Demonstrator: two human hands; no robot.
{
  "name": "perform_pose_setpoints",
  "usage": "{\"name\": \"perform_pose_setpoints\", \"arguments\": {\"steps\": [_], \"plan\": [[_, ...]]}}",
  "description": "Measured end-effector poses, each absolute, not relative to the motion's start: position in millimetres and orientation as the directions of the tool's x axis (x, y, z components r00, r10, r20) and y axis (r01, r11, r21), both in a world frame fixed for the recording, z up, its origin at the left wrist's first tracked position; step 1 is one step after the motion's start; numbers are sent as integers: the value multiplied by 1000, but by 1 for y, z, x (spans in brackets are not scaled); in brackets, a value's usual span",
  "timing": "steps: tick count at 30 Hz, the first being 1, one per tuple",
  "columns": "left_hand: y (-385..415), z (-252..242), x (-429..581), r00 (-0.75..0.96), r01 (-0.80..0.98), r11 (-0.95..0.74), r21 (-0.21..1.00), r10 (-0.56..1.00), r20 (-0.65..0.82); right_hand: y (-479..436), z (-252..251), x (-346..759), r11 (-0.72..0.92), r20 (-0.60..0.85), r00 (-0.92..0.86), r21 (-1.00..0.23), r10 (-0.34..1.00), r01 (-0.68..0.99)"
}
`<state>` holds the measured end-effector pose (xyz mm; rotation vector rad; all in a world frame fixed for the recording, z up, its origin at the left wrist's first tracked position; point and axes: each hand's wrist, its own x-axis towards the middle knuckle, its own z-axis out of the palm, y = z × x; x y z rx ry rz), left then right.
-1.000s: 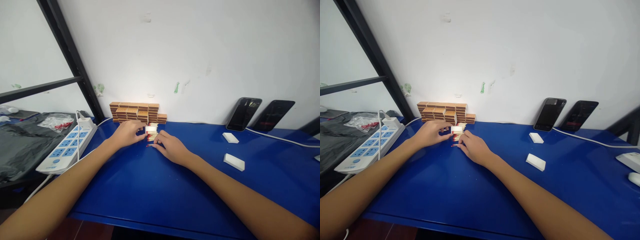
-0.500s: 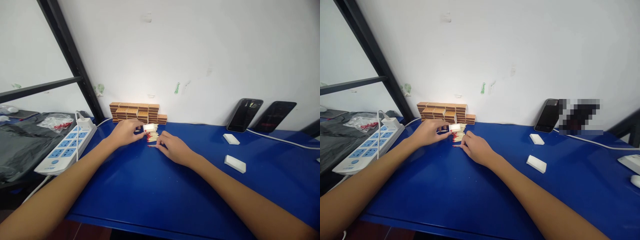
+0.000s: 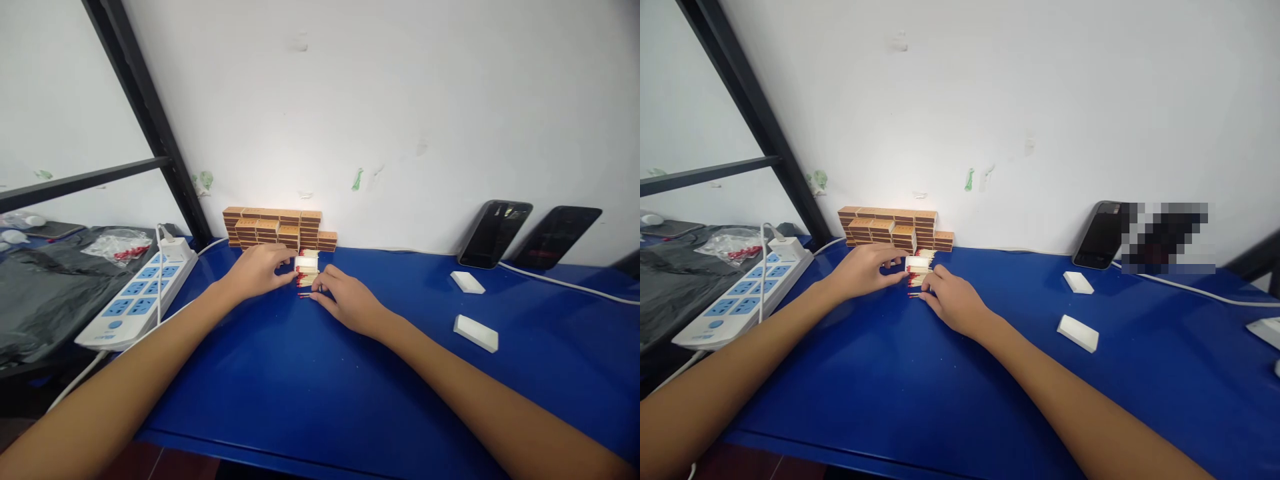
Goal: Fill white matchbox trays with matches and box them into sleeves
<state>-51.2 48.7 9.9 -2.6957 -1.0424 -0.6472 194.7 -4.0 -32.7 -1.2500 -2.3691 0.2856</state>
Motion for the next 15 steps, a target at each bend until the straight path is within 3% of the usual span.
{"name": "perform_pose_setpoints", "arguments": {"steps": [10,15], "plan": [[52,10,-52,664,668,-743,53,626,409,-3,-33,195,563,225,-517,-354,826,747],[63,17,-64,563,766,-638,76,724,397,-3,-36,195,576,250,-520,-332,817,746]]}}
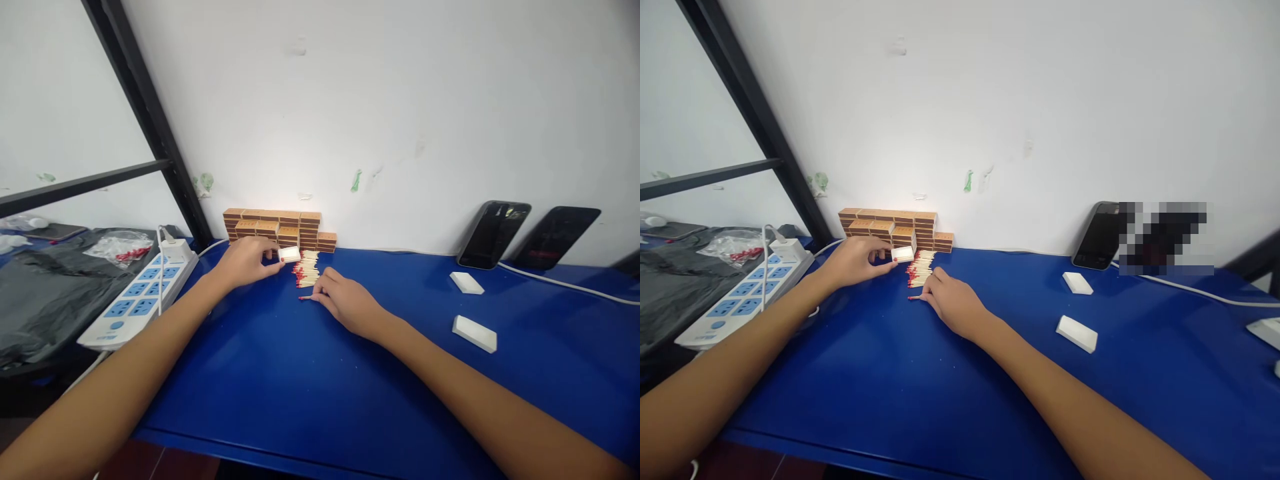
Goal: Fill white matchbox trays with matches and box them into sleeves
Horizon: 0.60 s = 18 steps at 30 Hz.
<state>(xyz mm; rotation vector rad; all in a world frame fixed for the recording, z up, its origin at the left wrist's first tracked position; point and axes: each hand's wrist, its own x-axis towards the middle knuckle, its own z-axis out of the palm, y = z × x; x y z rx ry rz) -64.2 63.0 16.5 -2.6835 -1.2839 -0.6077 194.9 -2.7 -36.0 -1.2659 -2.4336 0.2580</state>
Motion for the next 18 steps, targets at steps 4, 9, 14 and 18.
{"name": "perform_pose_setpoints", "arguments": {"steps": [4,9,14,18], "plan": [[64,18,-65,600,737,-667,110,721,345,-4,-36,195,576,246,-521,-301,817,760],[60,17,-60,604,734,-672,99,712,357,-6,-34,194,569,236,-519,-292,822,769],[61,18,-61,573,744,-649,160,743,346,-7,-32,192,560,221,-516,-279,828,780],[63,18,-62,565,701,-628,338,778,272,-8,-29,191,556,210,-516,-264,831,788]]}}
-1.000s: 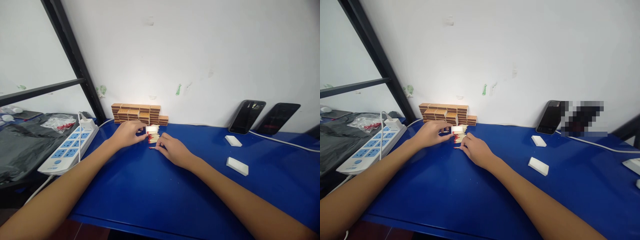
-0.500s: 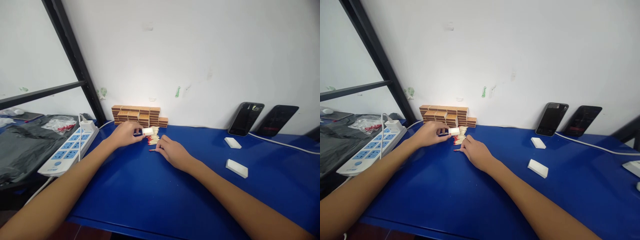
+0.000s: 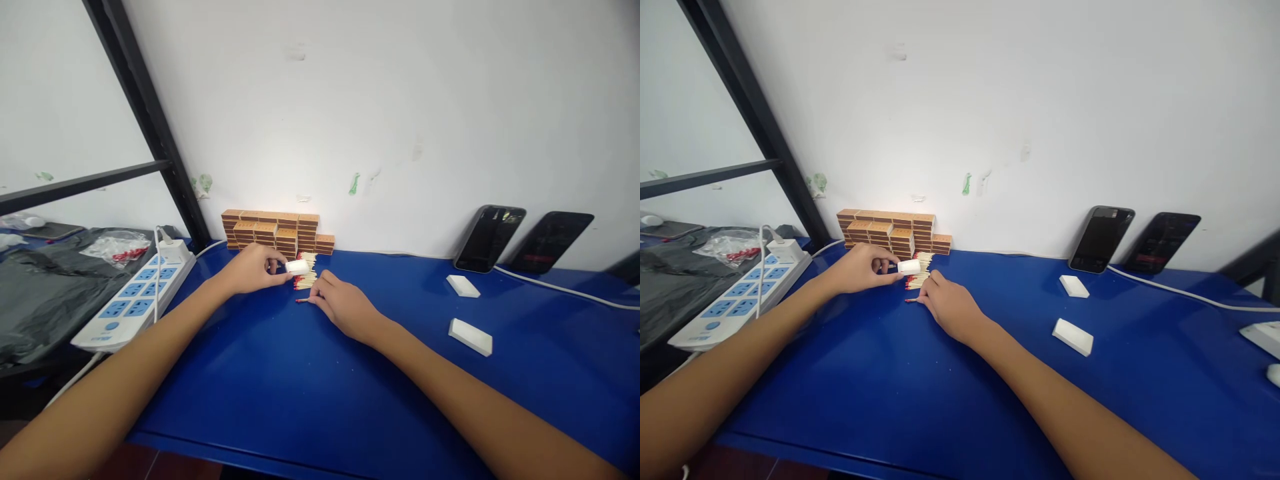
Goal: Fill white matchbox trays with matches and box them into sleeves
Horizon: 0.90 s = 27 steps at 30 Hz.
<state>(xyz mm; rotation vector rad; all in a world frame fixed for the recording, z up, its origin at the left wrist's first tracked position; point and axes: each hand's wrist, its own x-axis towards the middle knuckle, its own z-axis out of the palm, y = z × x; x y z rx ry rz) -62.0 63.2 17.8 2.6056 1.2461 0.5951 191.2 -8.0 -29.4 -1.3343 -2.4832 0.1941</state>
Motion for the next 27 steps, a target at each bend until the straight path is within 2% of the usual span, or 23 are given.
{"name": "perform_pose_setpoints", "arguments": {"steps": [2,4,8,13,20,27], "plan": [[64,19,-64,527,715,-591,374,806,269,-9,-28,191,554,208,-514,-267,832,789],[65,19,-65,500,743,-569,352,822,274,-9,-27,191,548,201,-511,-269,836,792],[66,20,-67,522,735,-574,361,818,241,-10,-26,190,536,189,-502,-267,844,801],[65,19,-66,543,737,-598,315,801,252,-9,-27,190,537,198,-500,-262,843,802],[58,21,-60,563,677,-667,311,741,365,-8,-30,191,557,223,-514,-240,828,795],[55,21,-58,592,653,-722,228,675,441,-9,-30,191,565,242,-515,-240,822,789]]}}
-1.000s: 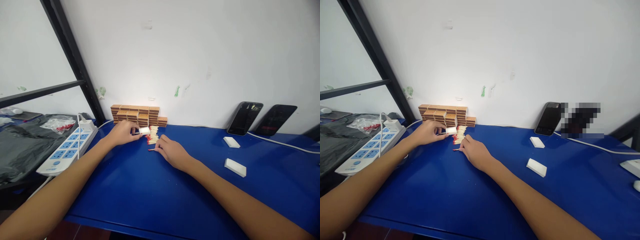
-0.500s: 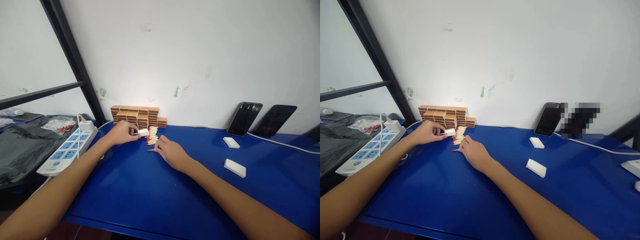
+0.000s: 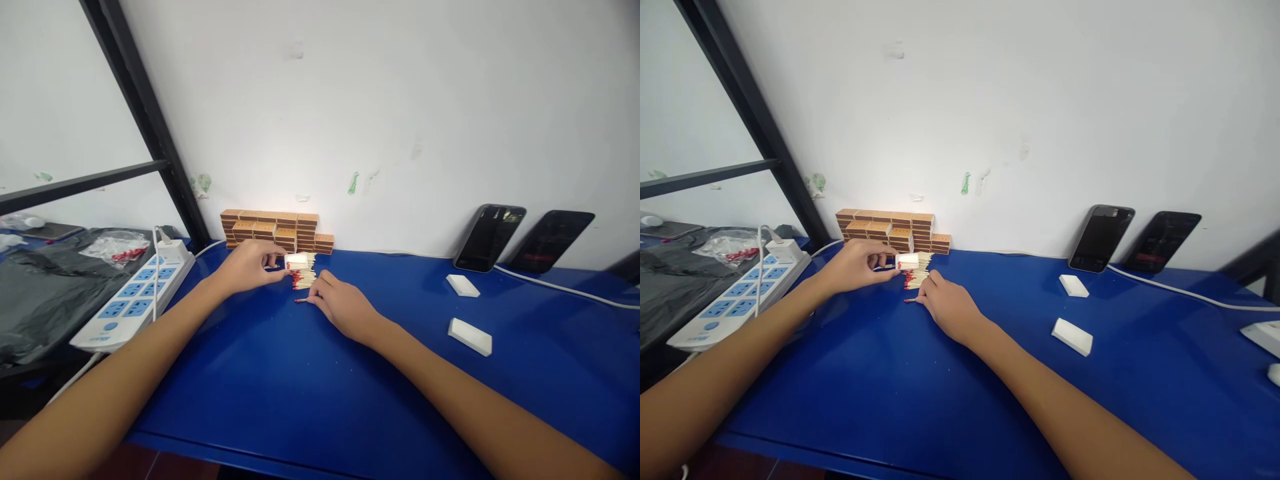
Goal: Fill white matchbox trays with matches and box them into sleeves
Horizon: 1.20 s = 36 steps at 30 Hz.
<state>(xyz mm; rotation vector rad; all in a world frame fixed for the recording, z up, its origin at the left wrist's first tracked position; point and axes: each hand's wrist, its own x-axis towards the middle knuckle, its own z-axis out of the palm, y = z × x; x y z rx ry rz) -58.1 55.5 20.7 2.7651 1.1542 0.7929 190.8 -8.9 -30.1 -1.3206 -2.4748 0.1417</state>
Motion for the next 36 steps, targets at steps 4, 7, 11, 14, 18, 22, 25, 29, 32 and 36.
{"name": "perform_pose_setpoints", "arguments": {"steps": [4,7,11,14,18,22,25,29,32,36], "plan": [[57,19,-59,599,662,-725,191,664,448,-9,-30,191,566,237,-517,-245,823,788],[58,17,-59,605,667,-727,164,657,451,-9,-29,192,574,247,-523,-234,815,784],[57,16,-58,608,664,-734,141,640,470,-7,-30,194,576,332,-497,-206,802,792],[54,16,-56,614,656,-743,133,628,478,-4,-30,196,560,414,-444,-218,795,799],[52,15,-55,624,640,-758,127,608,490,-2,-31,198,487,484,-324,-261,813,833],[51,14,-54,628,641,-759,116,604,491,0,-30,200,442,567,-210,-308,796,843],[48,12,-51,633,637,-763,114,601,488,0,-27,201,434,624,-167,-304,763,848],[41,12,-44,648,619,-778,106,583,490,-1,-23,202,444,652,-179,-268,737,855],[37,13,-40,659,607,-789,99,568,493,-2,-21,204,437,654,-191,-236,732,868],[35,14,-39,664,609,-789,77,561,493,0,-21,208,432,676,-192,-206,712,878]]}}
